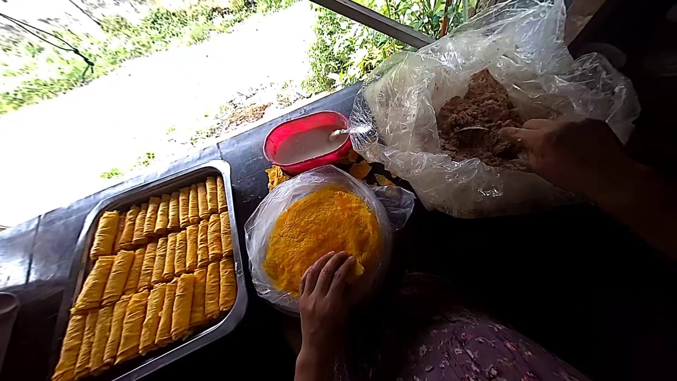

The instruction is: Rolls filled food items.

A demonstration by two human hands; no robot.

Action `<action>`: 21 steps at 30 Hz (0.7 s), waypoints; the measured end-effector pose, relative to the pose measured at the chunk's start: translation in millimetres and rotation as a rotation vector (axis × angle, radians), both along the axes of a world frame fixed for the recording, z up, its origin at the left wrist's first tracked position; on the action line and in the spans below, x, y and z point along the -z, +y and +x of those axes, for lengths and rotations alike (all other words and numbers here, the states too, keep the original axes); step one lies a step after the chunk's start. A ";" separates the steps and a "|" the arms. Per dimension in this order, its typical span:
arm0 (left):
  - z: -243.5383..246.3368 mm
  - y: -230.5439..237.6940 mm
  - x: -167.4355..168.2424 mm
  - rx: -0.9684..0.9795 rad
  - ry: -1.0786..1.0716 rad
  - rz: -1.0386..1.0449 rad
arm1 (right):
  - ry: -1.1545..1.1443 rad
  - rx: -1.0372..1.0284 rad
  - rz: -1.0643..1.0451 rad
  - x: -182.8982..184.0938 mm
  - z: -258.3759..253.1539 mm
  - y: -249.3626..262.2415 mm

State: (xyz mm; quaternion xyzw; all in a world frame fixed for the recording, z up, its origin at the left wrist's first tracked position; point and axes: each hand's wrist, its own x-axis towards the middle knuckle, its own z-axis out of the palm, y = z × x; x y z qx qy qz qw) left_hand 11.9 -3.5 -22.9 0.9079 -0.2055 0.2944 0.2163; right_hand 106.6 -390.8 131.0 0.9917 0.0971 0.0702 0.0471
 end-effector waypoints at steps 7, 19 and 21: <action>0.3 0.7 0.4 0.005 0.002 0.000 | 0.009 0.044 0.075 -0.9 -18.6 -13.5; 1.7 1.4 -8.1 0.015 -0.006 0.023 | -0.073 0.047 0.628 -10.7 -19.2 -35.5; 2.6 0.1 -11.2 0.023 -0.024 0.032 | -0.067 -0.016 0.649 -12.3 -30.7 -22.1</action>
